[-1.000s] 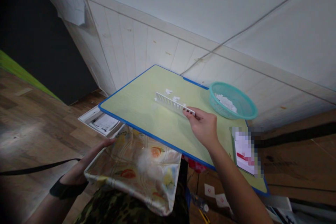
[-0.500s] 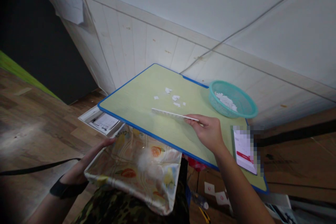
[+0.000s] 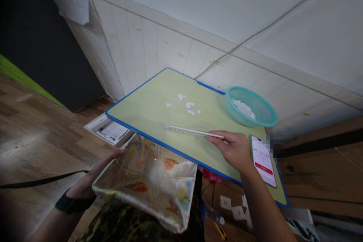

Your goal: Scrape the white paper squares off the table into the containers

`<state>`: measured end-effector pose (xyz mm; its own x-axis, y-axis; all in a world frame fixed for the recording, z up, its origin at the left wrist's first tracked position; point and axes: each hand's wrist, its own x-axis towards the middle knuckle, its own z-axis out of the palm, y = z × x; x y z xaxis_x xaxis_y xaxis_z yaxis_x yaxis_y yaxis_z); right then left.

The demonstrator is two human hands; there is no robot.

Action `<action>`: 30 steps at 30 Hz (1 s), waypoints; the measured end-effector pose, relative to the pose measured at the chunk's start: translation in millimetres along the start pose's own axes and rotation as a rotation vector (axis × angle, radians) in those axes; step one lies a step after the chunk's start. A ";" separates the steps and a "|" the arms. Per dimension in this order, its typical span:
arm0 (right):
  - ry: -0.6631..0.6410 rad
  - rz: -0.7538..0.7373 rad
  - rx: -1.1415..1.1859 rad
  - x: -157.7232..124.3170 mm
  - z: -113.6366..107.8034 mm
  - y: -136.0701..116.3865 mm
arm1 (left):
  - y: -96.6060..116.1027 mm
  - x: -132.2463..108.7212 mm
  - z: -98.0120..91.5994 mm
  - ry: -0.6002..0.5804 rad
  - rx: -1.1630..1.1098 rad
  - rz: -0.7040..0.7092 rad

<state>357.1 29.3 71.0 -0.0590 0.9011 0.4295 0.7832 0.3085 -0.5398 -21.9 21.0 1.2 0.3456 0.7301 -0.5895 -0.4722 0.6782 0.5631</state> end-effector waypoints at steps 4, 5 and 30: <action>-0.024 0.034 0.022 1.8 -7.7 2.4 | -0.8 0.0 -0.3 0.003 0.017 0.029; -0.018 0.049 0.032 3.5 -9.4 3.5 | 0.2 -1.3 0.7 0.005 0.020 0.037; -0.191 0.135 0.393 43.3 -10.7 37.8 | -23.3 -19.5 27.0 0.226 0.137 0.112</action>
<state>390.8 76.7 77.0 -0.1149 0.9698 0.2151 0.4999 0.2436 -0.8311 4.3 -6.8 15.2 0.1006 0.7742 -0.6248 -0.3778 0.6107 0.6959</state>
